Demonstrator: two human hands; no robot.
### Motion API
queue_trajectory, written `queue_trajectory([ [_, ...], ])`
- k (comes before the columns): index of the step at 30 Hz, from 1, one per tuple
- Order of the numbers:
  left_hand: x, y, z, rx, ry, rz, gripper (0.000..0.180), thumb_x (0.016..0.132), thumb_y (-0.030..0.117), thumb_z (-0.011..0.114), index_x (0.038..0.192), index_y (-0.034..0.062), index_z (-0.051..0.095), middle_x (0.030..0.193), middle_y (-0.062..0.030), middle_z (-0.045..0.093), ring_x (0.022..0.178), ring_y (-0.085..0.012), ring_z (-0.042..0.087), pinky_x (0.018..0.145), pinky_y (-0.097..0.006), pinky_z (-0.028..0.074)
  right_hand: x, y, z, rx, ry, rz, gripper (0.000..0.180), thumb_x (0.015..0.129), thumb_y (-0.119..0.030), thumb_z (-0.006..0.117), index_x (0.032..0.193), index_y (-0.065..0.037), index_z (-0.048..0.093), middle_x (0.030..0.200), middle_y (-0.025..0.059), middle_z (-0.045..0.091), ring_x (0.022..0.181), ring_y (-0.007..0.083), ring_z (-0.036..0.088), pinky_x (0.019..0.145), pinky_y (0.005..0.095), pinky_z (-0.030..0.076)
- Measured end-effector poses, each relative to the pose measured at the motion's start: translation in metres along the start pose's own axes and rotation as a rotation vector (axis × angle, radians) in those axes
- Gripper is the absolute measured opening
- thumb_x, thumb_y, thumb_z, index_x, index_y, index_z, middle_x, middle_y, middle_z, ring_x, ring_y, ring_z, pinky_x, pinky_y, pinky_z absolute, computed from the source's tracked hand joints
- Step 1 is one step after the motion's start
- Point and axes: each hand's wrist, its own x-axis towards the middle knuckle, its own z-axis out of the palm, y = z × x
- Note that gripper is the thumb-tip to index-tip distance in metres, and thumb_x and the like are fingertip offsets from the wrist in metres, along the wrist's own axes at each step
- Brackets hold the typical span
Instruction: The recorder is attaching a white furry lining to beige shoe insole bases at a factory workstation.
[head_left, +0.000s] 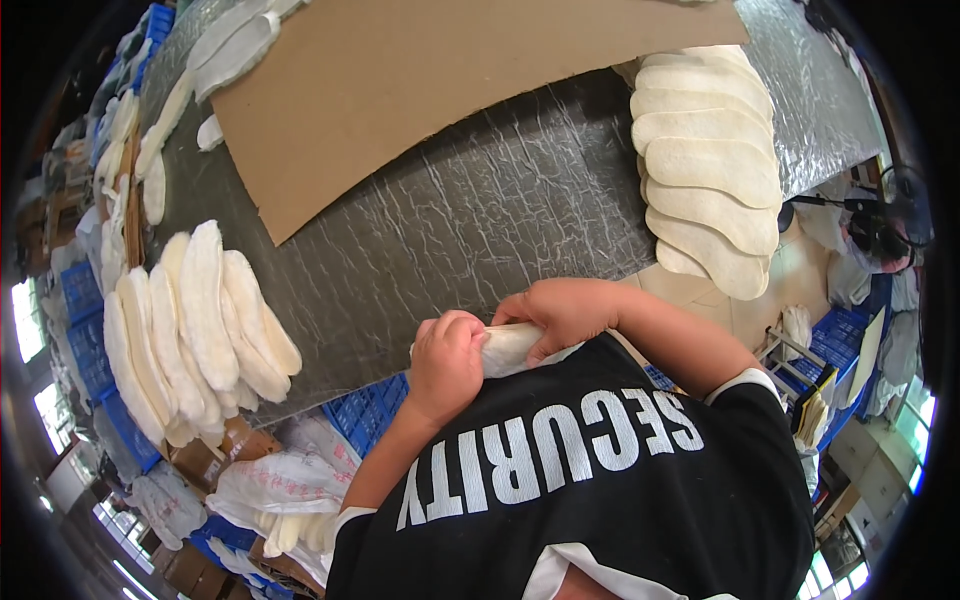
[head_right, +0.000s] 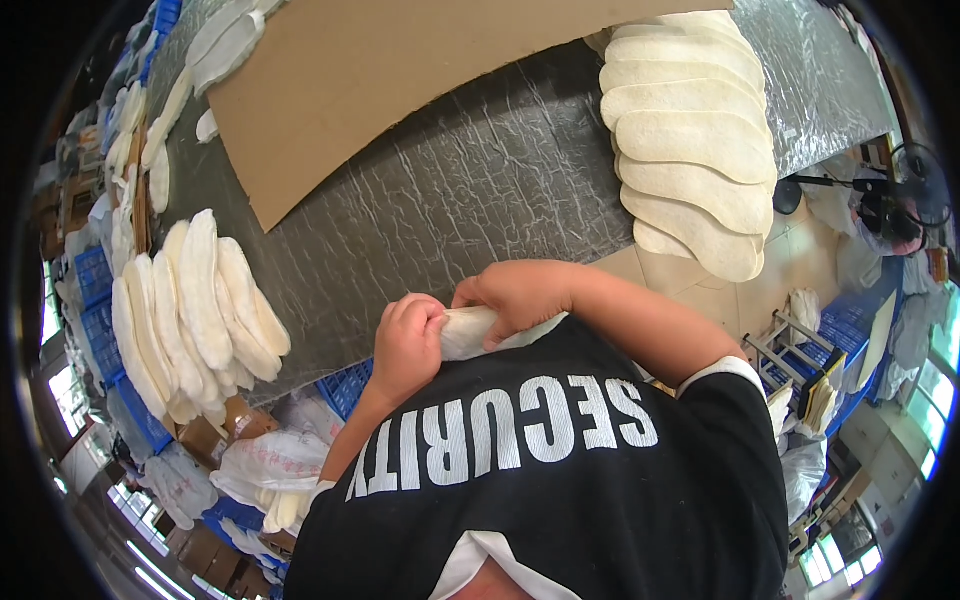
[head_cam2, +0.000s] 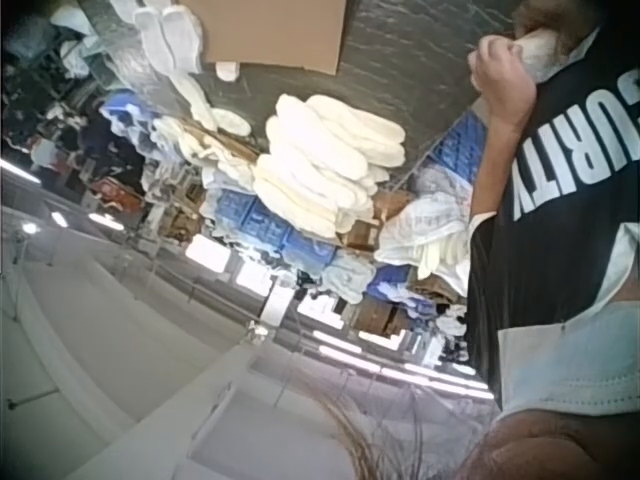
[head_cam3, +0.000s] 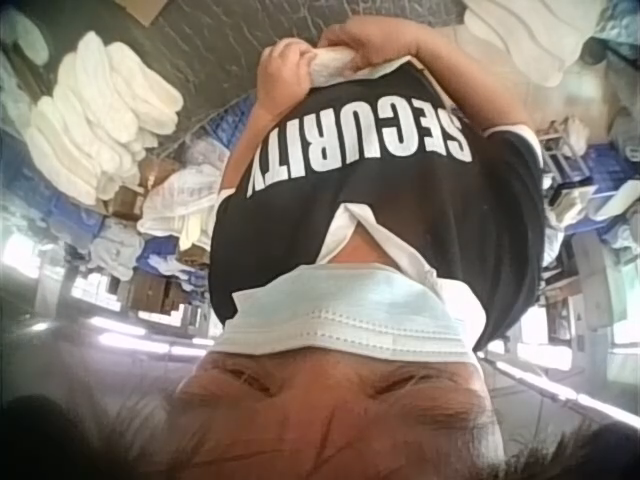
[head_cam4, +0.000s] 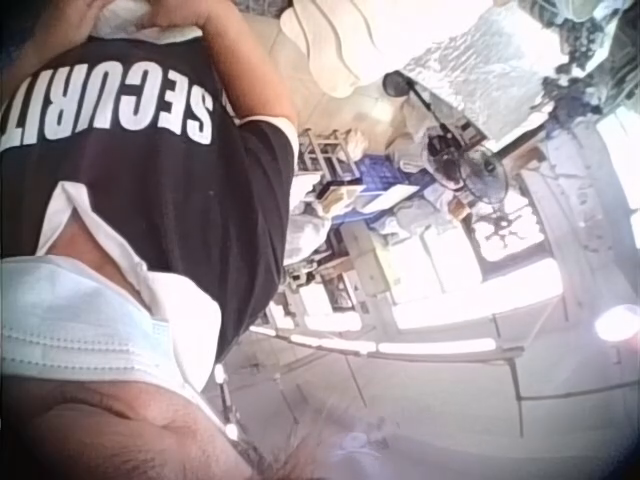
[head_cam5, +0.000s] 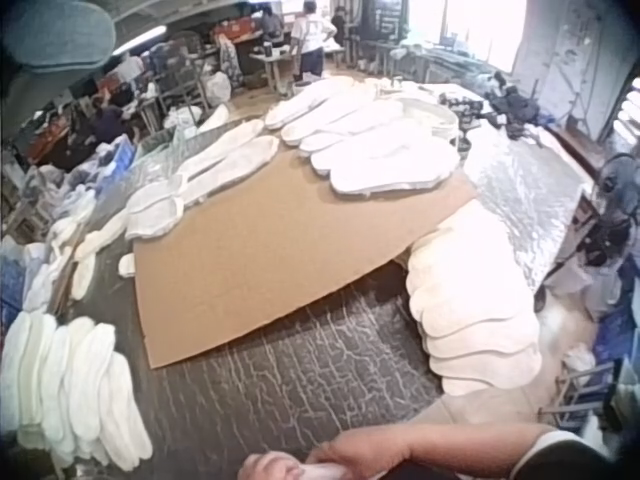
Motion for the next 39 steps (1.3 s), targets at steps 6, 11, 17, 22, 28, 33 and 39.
queue_trajectory([
  [6, 0.001, 0.002, -0.004, -0.030, -0.017, -0.013, 0.009, 0.077, 0.006, 0.065, 0.082, 0.0047, 0.058, 0.086, -0.0096, 0.063, 0.079, -0.0313, 0.057, 0.075, -0.041, 0.044, 0.002, 0.005, 0.016, -0.235, 0.139, 0.044, 0.027, 0.082, -0.027, 0.065, 0.098, -0.006, 0.062, 0.080, 0.0167, 0.065, 0.078, 0.0370, 0.062, 0.069, 0.0447, 0.047],
  [11, -0.006, 0.001, -0.012, -0.385, -0.109, -0.363, 0.018, 0.072, 0.010, 0.075, 0.084, 0.0022, 0.062, 0.095, -0.0081, 0.068, 0.089, -0.0255, 0.061, 0.082, -0.035, 0.047, 0.001, 0.005, 0.016, -0.340, 0.163, -0.001, 0.022, 0.085, -0.027, 0.062, 0.093, -0.007, 0.062, 0.075, 0.0160, 0.063, 0.075, 0.0376, 0.061, 0.066, 0.0468, 0.045],
  [17, -0.003, -0.009, -0.039, -0.110, -0.227, -0.142, 0.034, 0.067, 0.023, 0.080, 0.093, 0.0048, 0.067, 0.095, -0.0094, 0.068, 0.094, -0.0267, 0.061, 0.088, -0.037, 0.044, -0.003, 0.004, 0.016, -0.363, 0.170, -0.030, 0.021, 0.084, -0.026, 0.062, 0.094, -0.007, 0.063, 0.072, 0.0156, 0.063, 0.072, 0.0376, 0.061, 0.064, 0.0469, 0.045],
  [22, -0.006, -0.008, -0.037, -0.156, -0.279, -0.259, 0.036, 0.066, 0.021, 0.079, 0.095, 0.0050, 0.067, 0.097, -0.0081, 0.068, 0.096, -0.0252, 0.059, 0.088, -0.036, 0.043, -0.003, -0.001, 0.013, -0.346, 0.132, 0.042, 0.020, 0.086, -0.026, 0.061, 0.095, -0.008, 0.064, 0.078, 0.0153, 0.065, 0.078, 0.0365, 0.062, 0.070, 0.0466, 0.047],
  [28, -0.004, -0.012, -0.031, -0.117, -0.081, 0.003, 0.013, 0.074, 0.016, 0.072, 0.082, 0.0075, 0.066, 0.088, -0.0039, 0.063, 0.087, -0.0241, 0.056, 0.082, -0.037, 0.039, 0.000, 0.005, 0.012, -0.292, 0.108, 0.033, 0.021, 0.085, -0.025, 0.061, 0.095, -0.007, 0.064, 0.079, 0.0158, 0.065, 0.079, 0.0368, 0.062, 0.070, 0.0462, 0.047],
  [33, -0.004, -0.006, -0.031, 0.065, -0.078, 0.083, 0.008, 0.072, 0.013, 0.071, 0.077, 0.0098, 0.065, 0.080, -0.0003, 0.057, 0.081, -0.0207, 0.053, 0.077, -0.037, 0.037, 0.003, 0.008, 0.014, -0.258, 0.085, 0.036, 0.022, 0.085, -0.025, 0.061, 0.095, -0.005, 0.063, 0.080, 0.0167, 0.065, 0.079, 0.0371, 0.062, 0.070, 0.0462, 0.046],
  [39, -0.009, -0.003, -0.023, 0.169, -0.020, 0.149, 0.009, 0.069, 0.011, 0.074, 0.075, 0.0106, 0.067, 0.078, 0.0010, 0.059, 0.080, -0.0194, 0.053, 0.079, -0.036, 0.035, 0.005, 0.016, 0.015, -0.196, 0.069, 0.020, 0.024, 0.084, -0.024, 0.061, 0.097, -0.004, 0.063, 0.081, 0.0174, 0.065, 0.079, 0.0375, 0.062, 0.069, 0.0454, 0.046],
])
